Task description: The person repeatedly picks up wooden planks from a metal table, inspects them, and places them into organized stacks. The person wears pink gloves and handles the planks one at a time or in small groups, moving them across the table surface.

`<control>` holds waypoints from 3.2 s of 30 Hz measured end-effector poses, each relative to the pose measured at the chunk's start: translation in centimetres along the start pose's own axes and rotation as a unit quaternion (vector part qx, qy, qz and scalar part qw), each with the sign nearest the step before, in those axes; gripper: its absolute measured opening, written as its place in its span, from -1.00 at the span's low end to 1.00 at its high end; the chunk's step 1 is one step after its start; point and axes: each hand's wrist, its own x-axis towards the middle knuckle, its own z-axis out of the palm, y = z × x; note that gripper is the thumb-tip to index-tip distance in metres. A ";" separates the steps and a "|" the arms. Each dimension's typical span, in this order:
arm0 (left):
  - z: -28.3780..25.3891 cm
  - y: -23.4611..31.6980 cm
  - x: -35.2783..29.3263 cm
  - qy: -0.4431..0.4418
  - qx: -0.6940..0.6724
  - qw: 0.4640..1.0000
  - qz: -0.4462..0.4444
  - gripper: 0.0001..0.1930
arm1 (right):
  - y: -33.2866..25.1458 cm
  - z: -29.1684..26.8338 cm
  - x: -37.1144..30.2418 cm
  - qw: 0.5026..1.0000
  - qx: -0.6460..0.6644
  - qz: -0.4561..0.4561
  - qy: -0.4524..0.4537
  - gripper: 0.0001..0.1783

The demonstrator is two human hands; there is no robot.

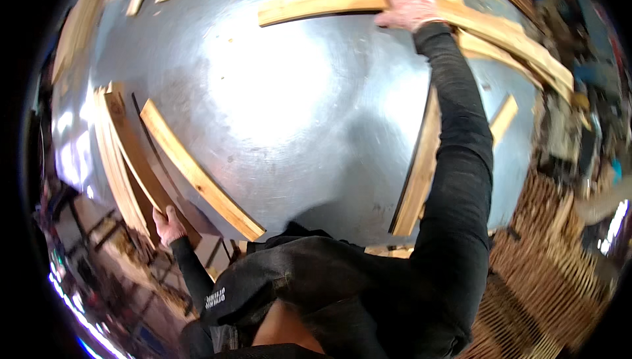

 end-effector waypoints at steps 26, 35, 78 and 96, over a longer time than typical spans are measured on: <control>-5.9 0.5 -1.8 -0.273 0.083 0.956 -0.068 -0.36 | -21.5 -11.8 -8.2 0.866 0.240 -0.052 -0.435 -0.27; -1.2 2.9 -6.0 -0.429 -0.769 0.435 -0.186 -0.39 | -35.5 -13.4 -11.4 0.648 0.730 0.024 -0.215 -0.39; 15.0 15.9 -9.0 -0.402 -0.435 0.802 -0.083 -0.64 | -21.3 -2.5 -8.7 0.898 0.316 0.269 -0.145 0.25; 10.7 18.6 -14.7 -0.530 -0.480 0.696 -0.059 -0.06 | -23.7 -4.7 -21.7 0.334 0.912 0.150 -0.183 -0.42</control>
